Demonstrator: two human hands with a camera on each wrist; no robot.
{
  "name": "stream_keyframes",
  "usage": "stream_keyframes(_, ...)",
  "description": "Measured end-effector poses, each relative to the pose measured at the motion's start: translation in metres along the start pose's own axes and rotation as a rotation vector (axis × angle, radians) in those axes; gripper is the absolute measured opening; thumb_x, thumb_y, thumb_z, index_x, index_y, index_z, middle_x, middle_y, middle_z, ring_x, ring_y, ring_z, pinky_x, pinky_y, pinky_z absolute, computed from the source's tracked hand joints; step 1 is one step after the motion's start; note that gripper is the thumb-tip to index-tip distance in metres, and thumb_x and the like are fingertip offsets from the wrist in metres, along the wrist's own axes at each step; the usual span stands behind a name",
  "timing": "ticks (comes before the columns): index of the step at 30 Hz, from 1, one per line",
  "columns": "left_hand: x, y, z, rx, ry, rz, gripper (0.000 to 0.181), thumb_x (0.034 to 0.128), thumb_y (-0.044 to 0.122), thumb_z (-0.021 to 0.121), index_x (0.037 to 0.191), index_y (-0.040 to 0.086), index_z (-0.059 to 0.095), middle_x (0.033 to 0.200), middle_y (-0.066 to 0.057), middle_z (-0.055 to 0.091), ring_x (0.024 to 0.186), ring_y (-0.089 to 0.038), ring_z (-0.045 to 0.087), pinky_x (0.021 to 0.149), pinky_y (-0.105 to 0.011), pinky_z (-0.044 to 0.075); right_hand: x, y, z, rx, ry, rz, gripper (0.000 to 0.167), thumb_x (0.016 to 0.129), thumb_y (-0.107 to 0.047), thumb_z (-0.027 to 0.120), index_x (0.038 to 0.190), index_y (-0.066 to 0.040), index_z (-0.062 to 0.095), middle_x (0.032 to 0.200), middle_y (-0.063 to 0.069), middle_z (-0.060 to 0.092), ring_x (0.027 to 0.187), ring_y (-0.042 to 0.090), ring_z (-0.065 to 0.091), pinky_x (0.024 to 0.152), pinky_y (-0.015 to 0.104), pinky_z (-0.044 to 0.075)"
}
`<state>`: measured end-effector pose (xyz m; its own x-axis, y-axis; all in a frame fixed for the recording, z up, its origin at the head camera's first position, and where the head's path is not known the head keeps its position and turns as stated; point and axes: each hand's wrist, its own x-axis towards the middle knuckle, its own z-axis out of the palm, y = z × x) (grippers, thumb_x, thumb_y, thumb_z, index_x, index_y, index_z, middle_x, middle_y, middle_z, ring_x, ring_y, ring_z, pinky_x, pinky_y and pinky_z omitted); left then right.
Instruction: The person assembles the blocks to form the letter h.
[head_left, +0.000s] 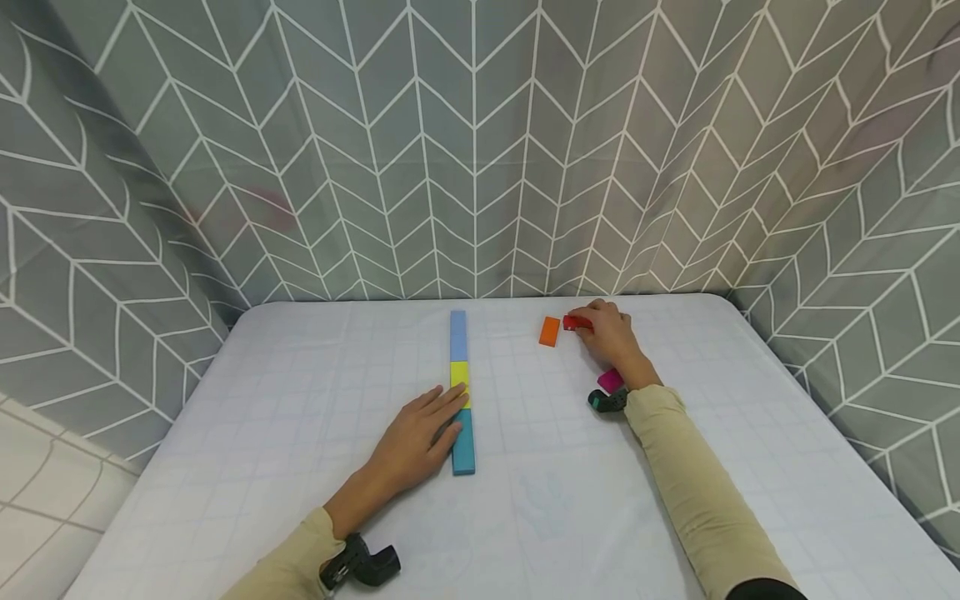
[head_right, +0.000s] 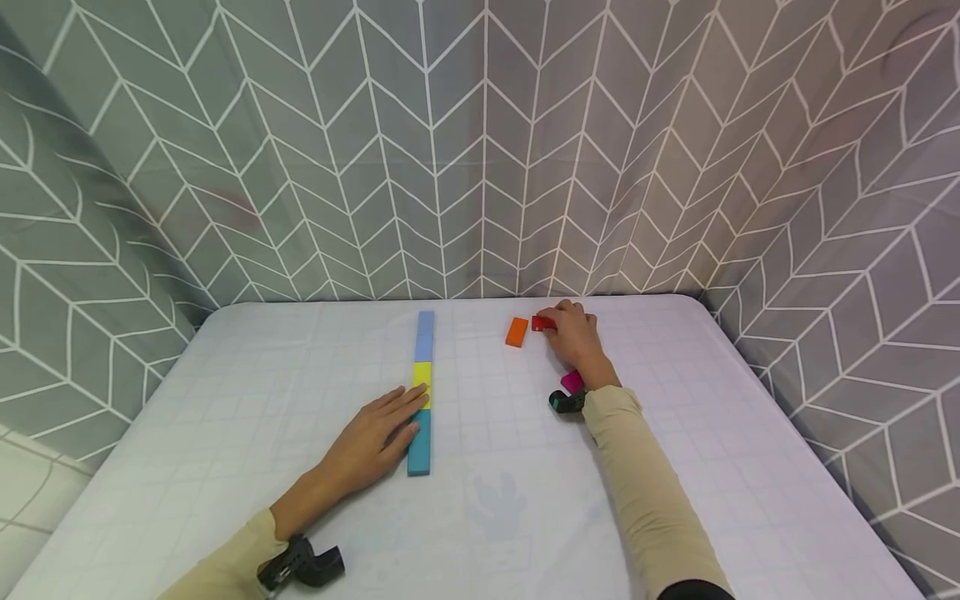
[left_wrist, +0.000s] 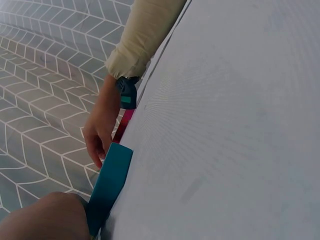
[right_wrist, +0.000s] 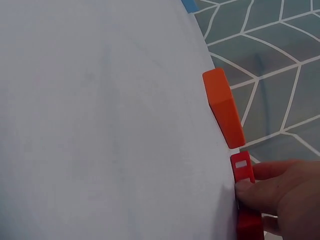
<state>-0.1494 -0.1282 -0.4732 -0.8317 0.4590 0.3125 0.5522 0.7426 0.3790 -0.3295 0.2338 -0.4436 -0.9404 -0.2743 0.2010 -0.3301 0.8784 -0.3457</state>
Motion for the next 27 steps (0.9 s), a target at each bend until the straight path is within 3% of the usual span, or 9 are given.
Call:
stream_keyframes(9, 0.000, 0.001, 0.000, 0.012, 0.014, -0.005, 0.049, 0.1070, 0.029, 0.059, 0.152, 0.008, 0.055, 0.158, -0.003, 0.048, 0.145, -0.036, 0.042, 0.115, -0.056, 0.036, 0.001, 0.009, 0.003, 0.119, 0.052, 0.020, 0.034, 0.098, -0.007, 0.072, 0.131, -0.004, 0.071, 0.130, 0.022, 0.067, 0.118, 0.045, 0.058, 0.096, 0.064, 0.040)
stream_keyframes(16, 0.000, 0.000, 0.000, 0.009, 0.011, 0.000, 0.049, 0.1073, 0.029, 0.058, 0.152, 0.008, 0.055, 0.158, -0.003, 0.048, 0.146, -0.036, 0.041, 0.116, -0.055, 0.036, -0.001, 0.006, -0.005, 0.221, 0.091, 0.036, 0.037, 0.098, -0.005, 0.072, 0.134, 0.001, 0.067, 0.127, 0.023, 0.067, 0.118, 0.043, 0.056, 0.107, 0.063, 0.036)
stream_keyframes(22, 0.000, 0.000, 0.000, 0.011, -0.005, -0.010, 0.050, 0.1077, 0.030, 0.057, 0.153, 0.009, 0.054, 0.159, -0.002, 0.047, 0.147, -0.035, 0.040, 0.117, -0.054, 0.034, -0.005, -0.002, -0.009, 0.273, 0.117, 0.018, 0.034, 0.098, -0.001, 0.070, 0.132, 0.004, 0.067, 0.120, 0.024, 0.068, 0.107, 0.042, 0.057, 0.096, 0.054, 0.047)
stream_keyframes(27, 0.000, 0.001, 0.000, 0.010, -0.007, -0.014, 0.050, 0.1077, 0.030, 0.057, 0.153, 0.009, 0.054, 0.159, -0.001, 0.047, 0.147, -0.035, 0.040, 0.117, -0.054, 0.034, -0.009, -0.011, -0.011, 0.283, 0.132, -0.012, 0.033, 0.097, 0.002, 0.070, 0.130, 0.004, 0.069, 0.119, 0.023, 0.069, 0.107, 0.041, 0.059, 0.095, 0.053, 0.048)
